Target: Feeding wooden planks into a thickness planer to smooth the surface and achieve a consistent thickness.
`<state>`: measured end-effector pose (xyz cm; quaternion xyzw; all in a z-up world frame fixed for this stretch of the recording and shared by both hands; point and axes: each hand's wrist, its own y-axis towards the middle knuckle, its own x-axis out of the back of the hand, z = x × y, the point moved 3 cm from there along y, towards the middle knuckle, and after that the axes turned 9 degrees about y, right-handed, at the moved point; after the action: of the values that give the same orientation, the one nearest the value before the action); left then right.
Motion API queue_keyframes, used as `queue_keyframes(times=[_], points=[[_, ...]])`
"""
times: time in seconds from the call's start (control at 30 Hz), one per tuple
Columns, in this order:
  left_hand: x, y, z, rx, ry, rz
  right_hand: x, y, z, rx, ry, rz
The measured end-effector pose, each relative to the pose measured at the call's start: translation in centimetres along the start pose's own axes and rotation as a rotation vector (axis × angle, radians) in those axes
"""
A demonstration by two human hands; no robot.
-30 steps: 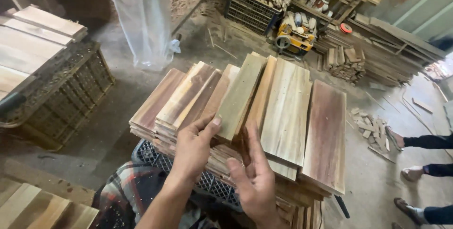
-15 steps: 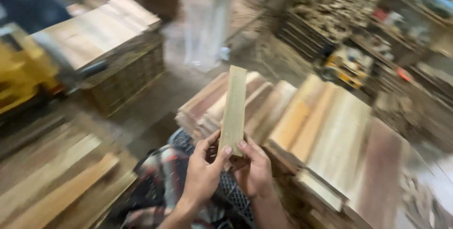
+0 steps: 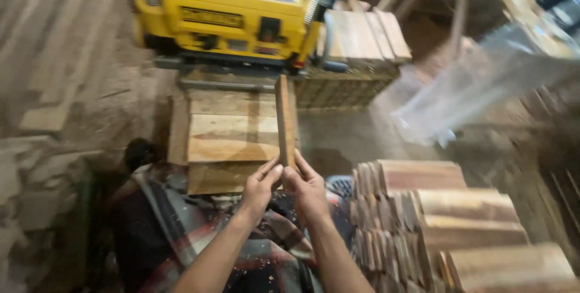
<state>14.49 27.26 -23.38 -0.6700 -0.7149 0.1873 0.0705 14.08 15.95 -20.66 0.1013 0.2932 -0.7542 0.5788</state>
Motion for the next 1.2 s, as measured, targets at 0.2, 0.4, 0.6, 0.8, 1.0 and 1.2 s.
queue_keyframes(times=[0.2,0.4,0.6,0.8,1.0,1.2], points=[[2.7,1.6,-4.4,0.146,-0.383,-0.087,-4.9,0.8,-2.5,0.291,-0.555,0.231],[5.5,6.2,-0.9,0.251,-0.479,0.091,-5.7,2.6,-3.8,0.521,-0.954,0.424],[8.0,10.6,6.4,0.092,-0.023,-0.118,-1.4,5.5,-7.4,0.417,-0.820,0.218],[9.0,8.7,4.6,-0.026,0.374,-0.054,-1.1,7.2,-9.2,0.442,-0.731,0.138],[9.5,12.3,4.9,-0.202,0.554,-0.031,-1.7,10.7,-10.7,0.569,-0.882,0.086],[10.8,14.2,6.3,-0.200,0.685,0.031,-1.6,11.7,-10.9,0.466,-0.962,0.139]])
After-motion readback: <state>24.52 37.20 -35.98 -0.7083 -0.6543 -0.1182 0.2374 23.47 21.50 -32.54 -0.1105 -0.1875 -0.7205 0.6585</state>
